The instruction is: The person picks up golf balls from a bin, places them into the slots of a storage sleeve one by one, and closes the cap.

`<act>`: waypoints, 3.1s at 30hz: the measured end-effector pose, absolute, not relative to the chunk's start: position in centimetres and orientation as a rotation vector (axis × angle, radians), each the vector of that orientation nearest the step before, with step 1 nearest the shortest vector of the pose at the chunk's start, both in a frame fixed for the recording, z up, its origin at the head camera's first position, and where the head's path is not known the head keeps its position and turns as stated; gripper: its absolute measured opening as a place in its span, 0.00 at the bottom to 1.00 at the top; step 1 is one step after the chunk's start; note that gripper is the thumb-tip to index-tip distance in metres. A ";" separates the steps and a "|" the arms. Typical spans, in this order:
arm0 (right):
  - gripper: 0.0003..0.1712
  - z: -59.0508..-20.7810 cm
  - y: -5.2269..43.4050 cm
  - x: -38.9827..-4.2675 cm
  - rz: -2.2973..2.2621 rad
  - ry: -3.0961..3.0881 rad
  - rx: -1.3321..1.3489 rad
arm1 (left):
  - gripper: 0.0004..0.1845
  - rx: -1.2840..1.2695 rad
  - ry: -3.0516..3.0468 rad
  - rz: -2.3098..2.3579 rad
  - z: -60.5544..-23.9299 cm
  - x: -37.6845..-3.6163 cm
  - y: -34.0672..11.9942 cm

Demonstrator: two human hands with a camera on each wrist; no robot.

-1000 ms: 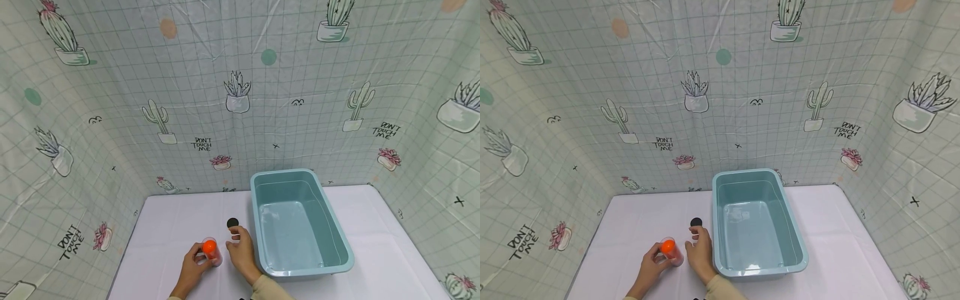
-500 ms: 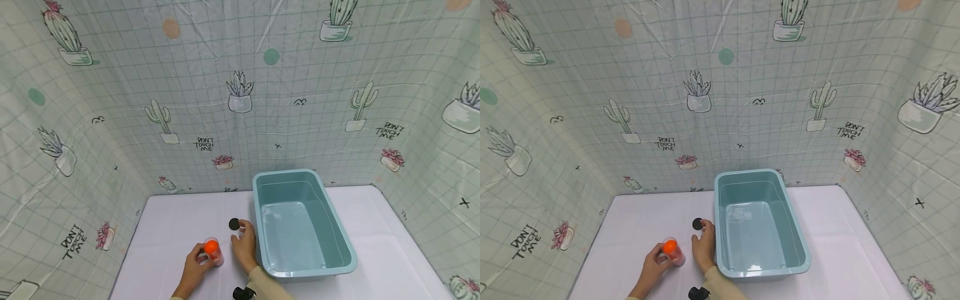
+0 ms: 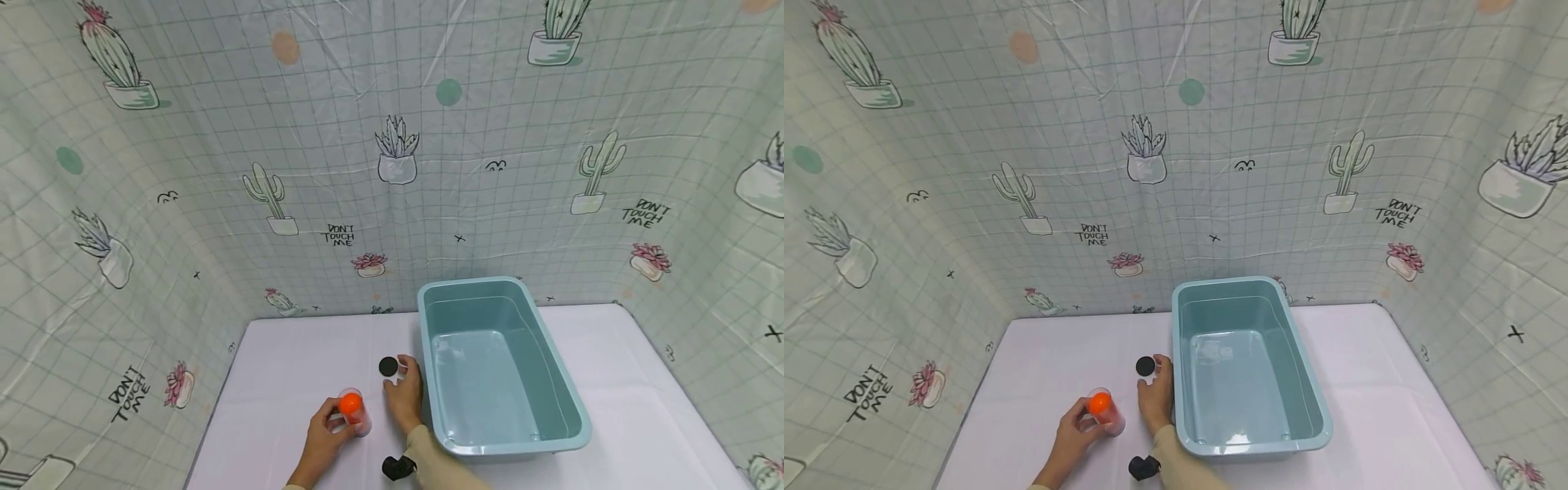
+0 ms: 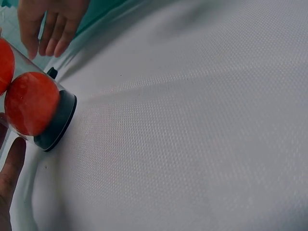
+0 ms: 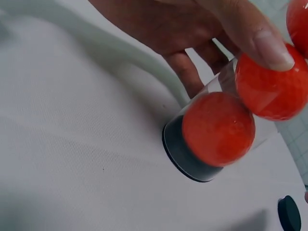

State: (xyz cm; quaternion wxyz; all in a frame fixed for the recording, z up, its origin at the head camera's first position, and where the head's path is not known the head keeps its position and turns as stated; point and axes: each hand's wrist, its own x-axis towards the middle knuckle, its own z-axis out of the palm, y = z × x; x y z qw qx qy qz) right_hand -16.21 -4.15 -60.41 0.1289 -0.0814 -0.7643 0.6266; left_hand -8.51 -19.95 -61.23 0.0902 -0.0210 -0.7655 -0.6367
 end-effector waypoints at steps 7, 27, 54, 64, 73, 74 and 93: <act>0.30 -60.9 -4.3 -16.6 1.819 -2.222 -0.210 | 0.23 0.053 -2.327 -1.918 -61.3 -8.7 -19.9; 0.31 -61.6 -5.0 -17.8 1.551 -2.415 -0.157 | 0.23 0.073 -2.332 -1.930 -60.7 -8.6 -19.6; 0.26 -60.1 -4.0 -15.6 1.553 -2.362 -0.142 | 0.23 0.026 -2.308 -1.941 -61.2 -8.7 -19.5; 0.30 -57.0 -3.3 -13.6 1.647 -2.274 0.014 | 0.22 -0.042 -2.293 -1.950 -61.0 -8.8 -18.6; 0.32 -54.8 -2.8 -12.2 1.761 -2.200 0.144 | 0.23 0.018 -2.358 -1.977 -60.9 -9.1 -17.8; 0.32 -54.6 -2.7 -12.0 1.767 -2.201 0.159 | 0.23 0.002 -2.352 -1.980 -61.0 -9.2 -17.7; 0.34 -54.7 -1.2 -10.3 1.563 -2.219 0.563 | 0.18 -0.041 -2.312 -2.034 -61.1 -10.1 -16.3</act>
